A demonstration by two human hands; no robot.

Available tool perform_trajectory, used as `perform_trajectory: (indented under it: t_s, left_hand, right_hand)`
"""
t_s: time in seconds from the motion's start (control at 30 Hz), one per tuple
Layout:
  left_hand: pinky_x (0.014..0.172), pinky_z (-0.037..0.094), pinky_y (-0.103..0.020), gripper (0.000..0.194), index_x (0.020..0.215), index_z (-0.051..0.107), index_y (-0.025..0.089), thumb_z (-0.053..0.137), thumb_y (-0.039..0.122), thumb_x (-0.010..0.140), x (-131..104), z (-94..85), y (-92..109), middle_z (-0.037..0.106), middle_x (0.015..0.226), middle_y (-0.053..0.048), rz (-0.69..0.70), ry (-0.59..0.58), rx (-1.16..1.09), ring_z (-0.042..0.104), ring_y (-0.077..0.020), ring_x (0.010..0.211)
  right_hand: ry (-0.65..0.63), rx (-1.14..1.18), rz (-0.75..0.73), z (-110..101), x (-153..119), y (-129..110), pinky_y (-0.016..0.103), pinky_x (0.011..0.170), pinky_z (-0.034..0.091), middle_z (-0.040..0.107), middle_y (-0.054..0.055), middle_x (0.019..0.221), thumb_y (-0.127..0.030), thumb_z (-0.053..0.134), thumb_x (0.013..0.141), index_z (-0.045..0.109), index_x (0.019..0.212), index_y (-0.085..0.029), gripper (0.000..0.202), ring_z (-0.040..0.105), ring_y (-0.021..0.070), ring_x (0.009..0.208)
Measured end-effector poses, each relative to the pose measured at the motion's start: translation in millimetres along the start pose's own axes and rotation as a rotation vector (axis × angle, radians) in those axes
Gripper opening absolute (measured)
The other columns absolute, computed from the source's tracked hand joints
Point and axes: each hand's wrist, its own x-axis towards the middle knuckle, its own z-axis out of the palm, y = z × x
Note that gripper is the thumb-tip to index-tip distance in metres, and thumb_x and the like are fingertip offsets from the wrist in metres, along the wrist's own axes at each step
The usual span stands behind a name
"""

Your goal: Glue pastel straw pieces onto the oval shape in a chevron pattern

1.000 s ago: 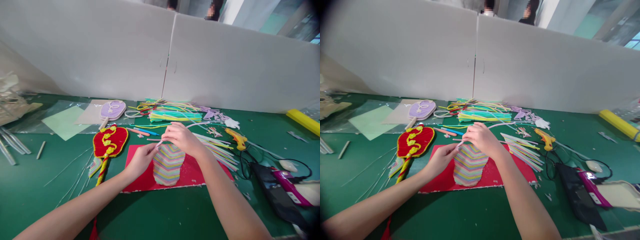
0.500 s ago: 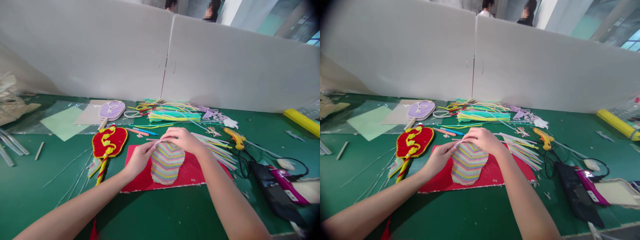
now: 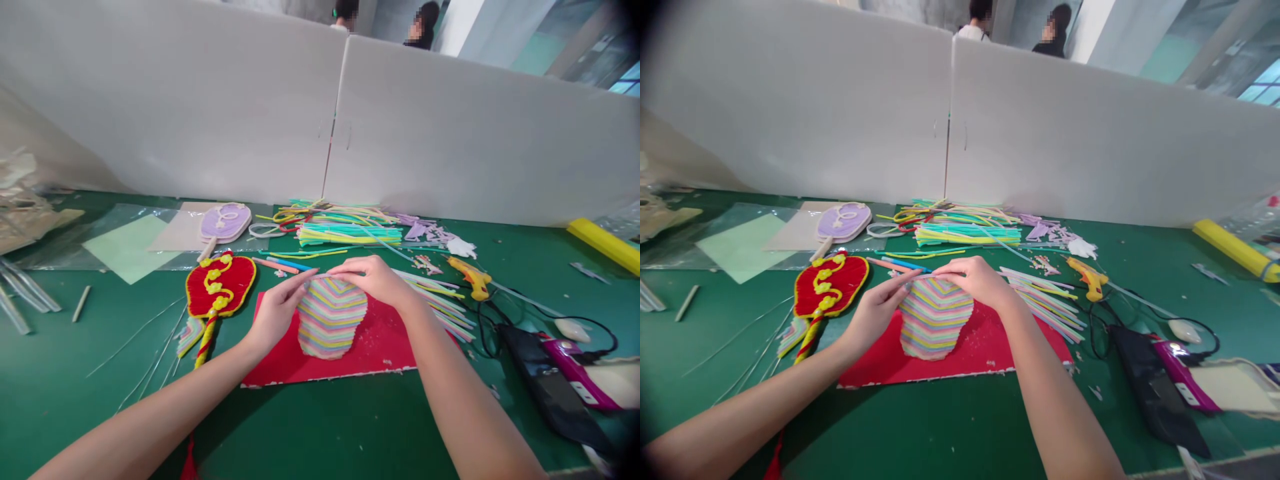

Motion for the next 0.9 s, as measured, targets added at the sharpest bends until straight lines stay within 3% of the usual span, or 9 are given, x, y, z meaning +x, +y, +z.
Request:
perform_trajectory:
  t_s: [0.4,0.9]
  left_hand:
    - [0.088,0.049,-0.031,0.042,0.118,0.065,0.018,0.053,0.042,0.085,4.3,-3.7,-10.6,0.067,0.118,-0.007,-0.021,0.081,-0.078,0.061,-0.023,0.106]
    - [0.087,0.05,-0.032,0.049,0.121,0.063,0.017,0.057,0.047,0.083,6.6,-6.8,-6.5,0.067,0.118,-0.008,-0.069,0.11,-0.149,0.058,-0.0258,0.11]
  right_hand:
    - [0.071,0.081,0.118,-6.3,-11.0,7.4,0.034,0.086,0.051,0.073,0.002,0.099,-0.037,0.059,0.085,0.073,0.1,-0.026,0.023,0.066,0.0196,0.093]
    - [0.243,0.227,0.285,-2.4,-32.3,15.3,0.04,0.094,0.051,0.072,0.003,0.106,-0.037,0.063,0.081,0.073,0.1,-0.026,0.024,0.067,0.0228,0.101]
